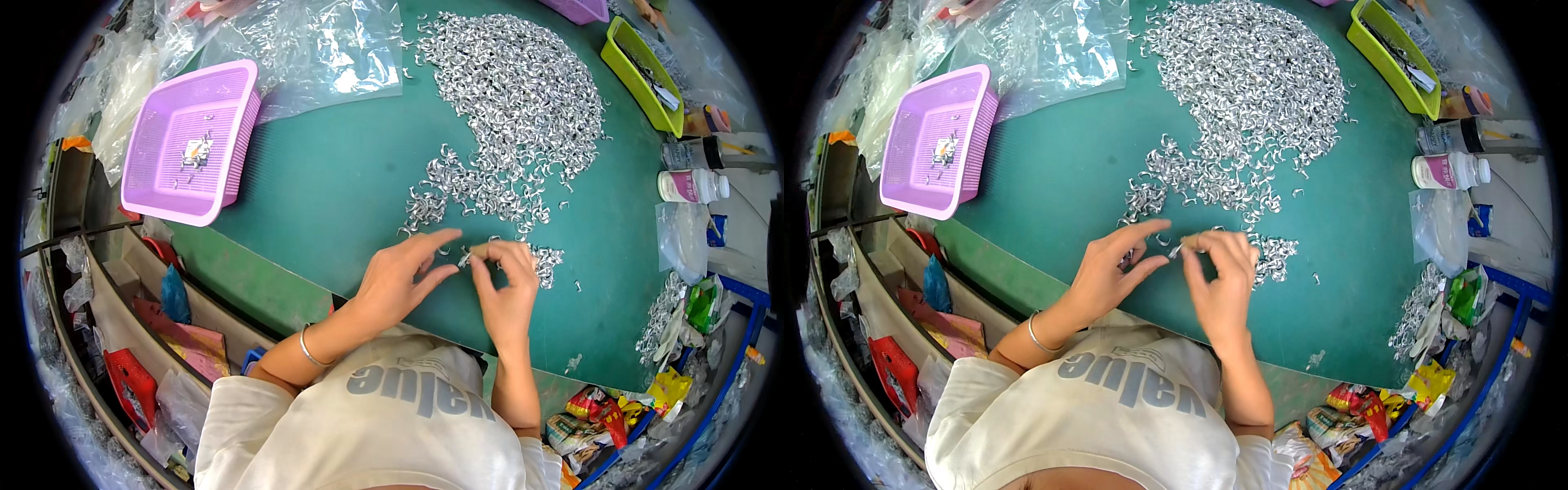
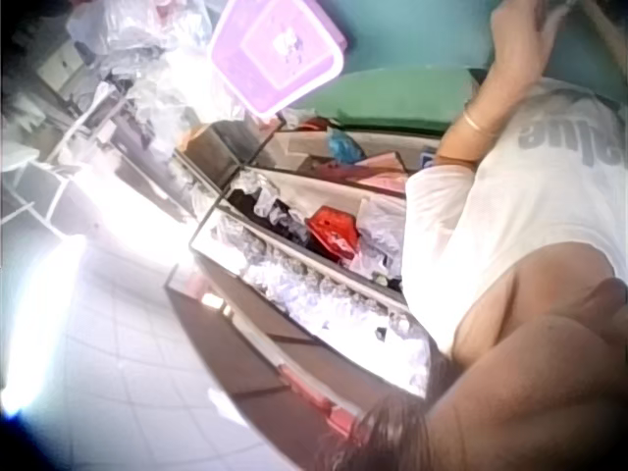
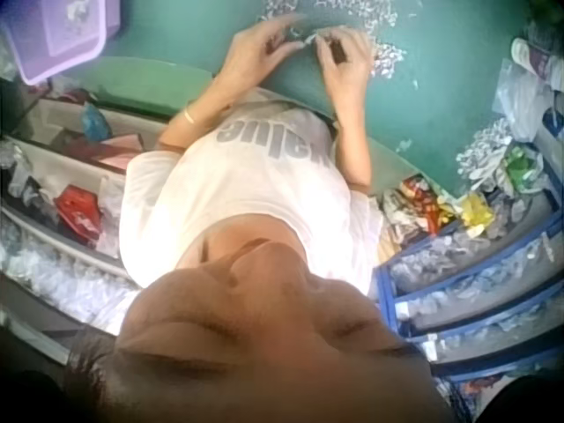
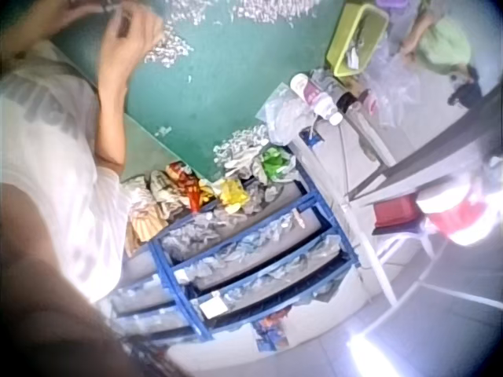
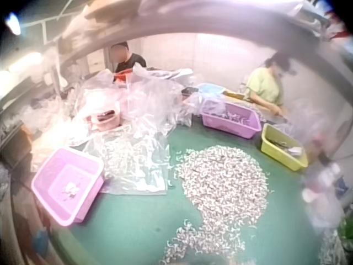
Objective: The person picks up small silver metal components from a pile on a workbench and connects them to other small metal parts by hand.
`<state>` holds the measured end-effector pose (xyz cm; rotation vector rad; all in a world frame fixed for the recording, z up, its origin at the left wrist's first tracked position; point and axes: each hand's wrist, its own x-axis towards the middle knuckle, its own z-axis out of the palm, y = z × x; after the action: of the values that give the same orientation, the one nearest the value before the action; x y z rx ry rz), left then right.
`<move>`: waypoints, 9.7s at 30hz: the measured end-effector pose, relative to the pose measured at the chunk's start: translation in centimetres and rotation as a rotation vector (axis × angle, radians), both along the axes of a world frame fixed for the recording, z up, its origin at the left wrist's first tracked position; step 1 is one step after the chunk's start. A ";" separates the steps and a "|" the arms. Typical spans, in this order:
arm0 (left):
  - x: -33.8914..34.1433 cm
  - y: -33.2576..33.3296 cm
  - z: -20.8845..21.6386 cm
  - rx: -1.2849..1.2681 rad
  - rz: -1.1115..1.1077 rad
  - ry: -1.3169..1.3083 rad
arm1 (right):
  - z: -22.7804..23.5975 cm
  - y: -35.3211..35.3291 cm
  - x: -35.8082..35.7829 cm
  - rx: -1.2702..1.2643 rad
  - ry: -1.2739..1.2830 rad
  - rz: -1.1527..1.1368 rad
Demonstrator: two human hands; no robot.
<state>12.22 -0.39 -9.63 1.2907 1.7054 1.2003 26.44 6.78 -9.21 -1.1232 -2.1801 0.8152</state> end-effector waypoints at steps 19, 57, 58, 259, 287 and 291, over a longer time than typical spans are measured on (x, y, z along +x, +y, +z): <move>-15.1 -3.3 4.3 0.050 0.777 0.567 | -2.7 3.2 -2.1 0.332 -0.281 -0.009; 0.2 -2.0 4.5 0.014 -0.058 -0.728 | 5.7 -4.0 0.1 -0.342 0.665 -0.037; 0.2 -2.0 4.3 0.028 -0.074 -0.728 | 5.7 -4.1 0.1 -0.331 0.664 -0.043; -1.4 -2.1 -1.6 -0.434 0.164 -1.395 | -1.3 1.3 -2.1 0.098 -0.175 0.081; 0.3 -0.6 0.6 -0.029 0.116 -0.687 | 1.0 -2.0 -1.4 -0.657 0.599 -0.136; -0.1 -1.1 1.9 -0.099 0.062 -0.734 | 2.3 -2.4 -1.1 -0.730 0.666 -0.117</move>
<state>12.14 -1.44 -7.71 0.6139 1.2401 1.3797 25.36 4.40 -6.87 -1.0569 -1.2695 1.7136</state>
